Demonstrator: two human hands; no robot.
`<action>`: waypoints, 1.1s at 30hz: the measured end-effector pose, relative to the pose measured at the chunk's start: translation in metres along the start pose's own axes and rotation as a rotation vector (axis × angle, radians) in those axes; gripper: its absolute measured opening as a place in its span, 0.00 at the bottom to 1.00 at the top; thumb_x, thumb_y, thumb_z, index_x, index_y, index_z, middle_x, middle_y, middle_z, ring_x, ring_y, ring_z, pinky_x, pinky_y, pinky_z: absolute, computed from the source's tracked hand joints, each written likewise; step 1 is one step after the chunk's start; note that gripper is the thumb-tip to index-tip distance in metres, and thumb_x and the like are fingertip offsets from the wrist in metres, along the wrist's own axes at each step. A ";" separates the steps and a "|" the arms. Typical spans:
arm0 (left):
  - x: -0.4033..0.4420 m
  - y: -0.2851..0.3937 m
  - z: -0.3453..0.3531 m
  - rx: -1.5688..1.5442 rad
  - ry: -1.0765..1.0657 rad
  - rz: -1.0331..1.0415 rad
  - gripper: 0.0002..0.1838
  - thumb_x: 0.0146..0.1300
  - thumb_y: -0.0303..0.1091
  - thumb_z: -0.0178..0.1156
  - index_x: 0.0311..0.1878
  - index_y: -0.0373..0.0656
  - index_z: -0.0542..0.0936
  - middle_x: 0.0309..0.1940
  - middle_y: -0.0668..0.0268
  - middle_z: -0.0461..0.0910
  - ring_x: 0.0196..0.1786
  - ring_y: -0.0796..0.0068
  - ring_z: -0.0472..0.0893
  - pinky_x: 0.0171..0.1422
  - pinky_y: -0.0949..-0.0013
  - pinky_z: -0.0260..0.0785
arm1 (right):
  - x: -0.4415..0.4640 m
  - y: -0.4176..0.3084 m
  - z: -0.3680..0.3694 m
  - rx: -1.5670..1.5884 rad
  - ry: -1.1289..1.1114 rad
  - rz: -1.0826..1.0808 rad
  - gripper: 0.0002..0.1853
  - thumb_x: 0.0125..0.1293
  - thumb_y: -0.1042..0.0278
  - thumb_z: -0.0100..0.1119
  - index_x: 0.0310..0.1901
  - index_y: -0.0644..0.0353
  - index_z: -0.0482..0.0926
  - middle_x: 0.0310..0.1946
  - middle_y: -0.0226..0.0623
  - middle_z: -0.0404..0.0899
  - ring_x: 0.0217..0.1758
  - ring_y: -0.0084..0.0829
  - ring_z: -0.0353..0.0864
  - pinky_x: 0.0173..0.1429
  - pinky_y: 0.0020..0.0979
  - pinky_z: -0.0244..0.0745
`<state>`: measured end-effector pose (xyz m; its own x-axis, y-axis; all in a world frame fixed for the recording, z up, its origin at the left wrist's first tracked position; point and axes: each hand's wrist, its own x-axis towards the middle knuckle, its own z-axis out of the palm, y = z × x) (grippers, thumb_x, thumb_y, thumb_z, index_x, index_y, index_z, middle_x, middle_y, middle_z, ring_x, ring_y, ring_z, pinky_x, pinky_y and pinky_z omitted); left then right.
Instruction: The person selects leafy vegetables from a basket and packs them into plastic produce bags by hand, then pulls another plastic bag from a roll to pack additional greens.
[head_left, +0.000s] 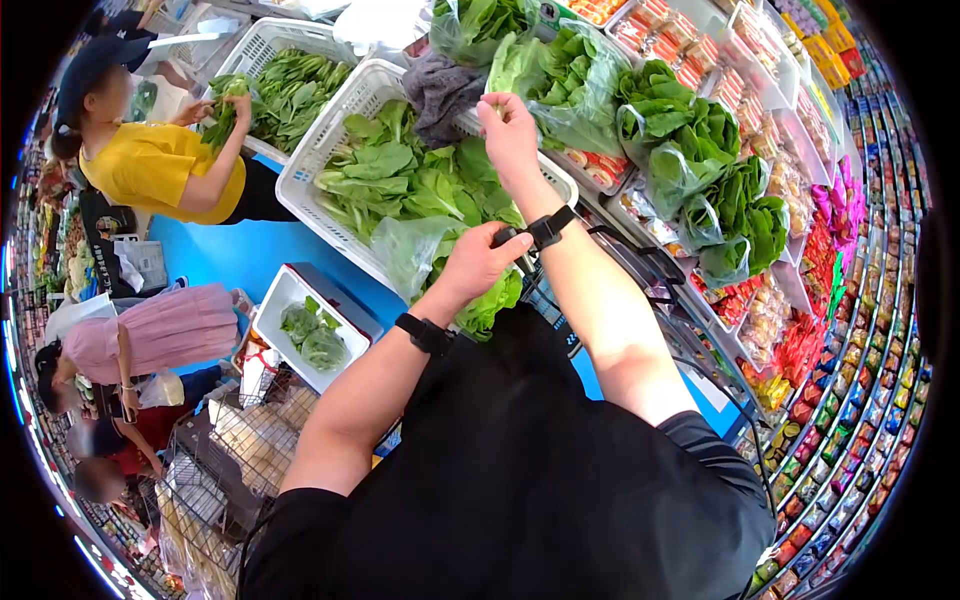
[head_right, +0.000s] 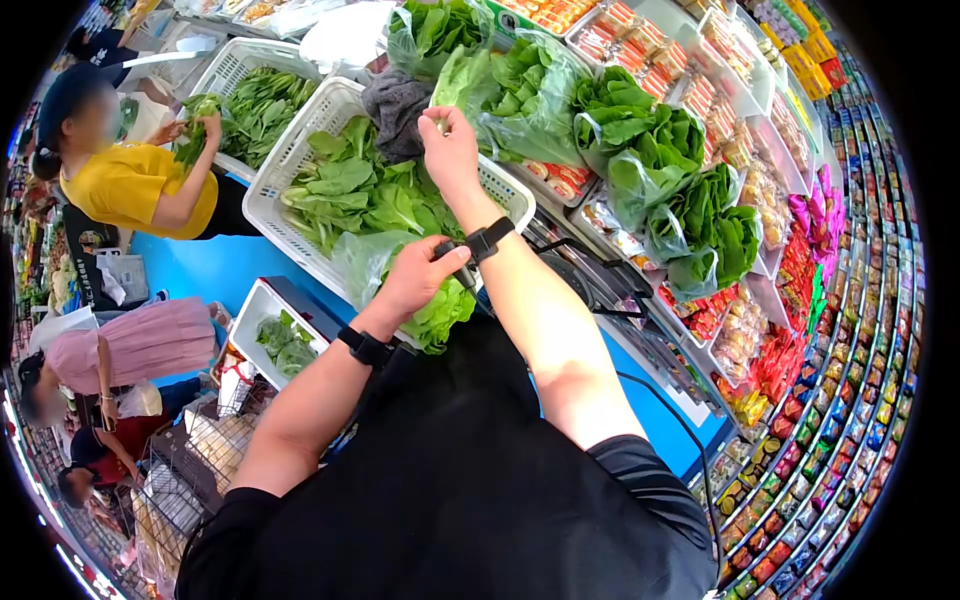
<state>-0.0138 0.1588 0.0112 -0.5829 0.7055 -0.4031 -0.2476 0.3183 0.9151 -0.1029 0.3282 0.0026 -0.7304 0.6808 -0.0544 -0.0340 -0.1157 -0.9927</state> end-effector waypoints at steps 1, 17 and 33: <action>-0.003 0.006 -0.003 0.065 -0.002 0.000 0.22 0.77 0.49 0.71 0.46 0.35 0.86 0.31 0.75 0.80 0.35 0.83 0.72 0.41 0.70 0.67 | 0.001 0.008 0.001 -0.098 0.032 -0.080 0.09 0.76 0.64 0.69 0.51 0.59 0.87 0.37 0.32 0.85 0.37 0.28 0.81 0.44 0.34 0.76; -0.032 -0.019 0.015 -0.186 -0.101 -0.097 0.17 0.79 0.45 0.68 0.49 0.38 0.88 0.34 0.77 0.82 0.38 0.86 0.74 0.44 0.73 0.69 | -0.042 -0.033 0.001 -0.092 -0.244 -0.003 0.10 0.79 0.66 0.68 0.57 0.56 0.88 0.48 0.29 0.89 0.43 0.22 0.84 0.47 0.29 0.79; -0.070 0.035 -0.020 -0.395 0.102 0.306 0.28 0.85 0.32 0.57 0.83 0.35 0.68 0.78 0.57 0.74 0.79 0.67 0.73 0.84 0.61 0.63 | -0.145 -0.045 -0.081 1.086 -0.807 0.420 0.15 0.85 0.57 0.62 0.65 0.50 0.77 0.61 0.54 0.88 0.55 0.45 0.89 0.62 0.42 0.82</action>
<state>0.0025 0.1077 0.0718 -0.7425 0.6570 -0.1307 -0.3154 -0.1708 0.9335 0.0604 0.2935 0.0468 -0.9880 -0.0941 0.1220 0.0502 -0.9452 -0.3227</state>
